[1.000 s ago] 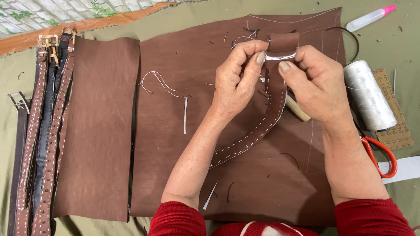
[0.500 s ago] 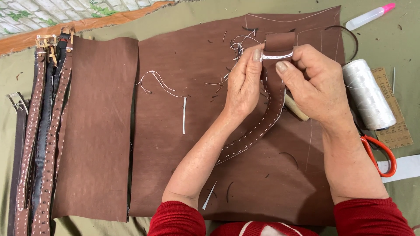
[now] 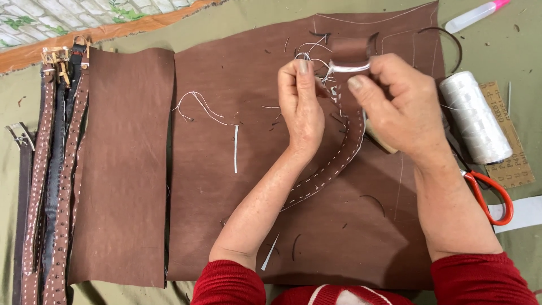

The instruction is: Finishing leather straps by tying off threads, trimming them with scissors, and assembling leather keepers.

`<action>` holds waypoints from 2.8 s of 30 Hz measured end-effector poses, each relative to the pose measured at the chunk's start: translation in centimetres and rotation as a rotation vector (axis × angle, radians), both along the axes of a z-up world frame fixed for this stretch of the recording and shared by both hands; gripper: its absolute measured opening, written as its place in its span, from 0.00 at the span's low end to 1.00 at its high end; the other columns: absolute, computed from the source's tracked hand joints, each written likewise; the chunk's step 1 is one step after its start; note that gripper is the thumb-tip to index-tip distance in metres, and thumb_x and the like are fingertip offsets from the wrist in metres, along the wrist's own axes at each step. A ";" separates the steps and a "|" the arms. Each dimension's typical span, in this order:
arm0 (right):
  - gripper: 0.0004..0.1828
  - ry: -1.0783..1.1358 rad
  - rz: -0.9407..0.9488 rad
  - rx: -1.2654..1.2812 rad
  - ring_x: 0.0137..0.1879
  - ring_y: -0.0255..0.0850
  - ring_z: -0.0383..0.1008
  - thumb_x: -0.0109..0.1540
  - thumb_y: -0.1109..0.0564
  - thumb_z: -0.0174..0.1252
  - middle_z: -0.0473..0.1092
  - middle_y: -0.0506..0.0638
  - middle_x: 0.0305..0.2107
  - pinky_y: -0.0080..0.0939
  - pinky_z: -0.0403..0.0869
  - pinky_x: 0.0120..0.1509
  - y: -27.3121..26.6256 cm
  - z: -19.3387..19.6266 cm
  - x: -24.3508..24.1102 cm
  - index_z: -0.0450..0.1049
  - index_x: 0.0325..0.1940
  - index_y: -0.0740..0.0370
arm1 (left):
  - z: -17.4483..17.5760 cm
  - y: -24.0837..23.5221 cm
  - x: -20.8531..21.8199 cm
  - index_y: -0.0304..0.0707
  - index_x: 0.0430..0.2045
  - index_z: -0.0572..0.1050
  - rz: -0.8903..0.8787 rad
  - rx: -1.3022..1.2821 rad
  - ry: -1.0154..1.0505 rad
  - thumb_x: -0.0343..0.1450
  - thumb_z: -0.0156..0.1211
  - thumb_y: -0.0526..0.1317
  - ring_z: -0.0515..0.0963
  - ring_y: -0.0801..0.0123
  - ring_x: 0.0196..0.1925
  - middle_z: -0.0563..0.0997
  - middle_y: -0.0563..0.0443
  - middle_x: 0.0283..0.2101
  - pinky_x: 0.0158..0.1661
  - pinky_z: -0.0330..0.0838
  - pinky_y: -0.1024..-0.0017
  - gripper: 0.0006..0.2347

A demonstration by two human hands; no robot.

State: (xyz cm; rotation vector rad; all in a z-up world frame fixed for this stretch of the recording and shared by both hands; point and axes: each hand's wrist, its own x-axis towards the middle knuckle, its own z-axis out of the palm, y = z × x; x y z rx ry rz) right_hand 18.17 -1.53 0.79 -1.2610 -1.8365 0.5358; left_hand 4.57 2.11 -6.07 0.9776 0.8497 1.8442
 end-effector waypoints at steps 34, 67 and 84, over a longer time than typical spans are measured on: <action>0.08 0.664 0.116 -0.284 0.31 0.26 0.60 0.73 0.59 0.58 0.63 0.42 0.24 0.25 0.62 0.37 0.3 -1.6 1.3 0.68 0.40 0.60 | 3.9 -12.5 -4.5 0.35 0.64 0.61 -0.201 0.097 0.865 0.70 0.57 0.57 0.69 0.46 0.72 0.69 0.39 0.68 0.70 0.64 0.48 0.32; 0.08 1.085 -0.205 -0.951 0.40 0.46 0.84 0.68 0.59 0.58 0.79 0.58 0.38 0.51 0.85 0.45 -8.1 -13.0 -0.7 0.69 0.50 0.52 | -0.5 -19.5 -25.6 0.43 0.53 0.77 -0.634 -1.067 1.070 0.64 0.74 0.40 0.88 0.64 0.31 0.88 0.46 0.31 0.49 0.76 0.66 0.22; 0.14 1.218 -0.294 -0.720 0.45 0.49 0.85 0.68 0.64 0.58 0.79 0.60 0.44 0.53 0.88 0.52 -7.6 -15.3 2.4 0.72 0.59 0.60 | 0.2 -21.6 -21.8 0.40 0.55 0.77 -0.557 -1.051 1.025 0.61 0.77 0.40 0.87 0.51 0.48 0.85 0.38 0.41 0.54 0.76 0.58 0.26</action>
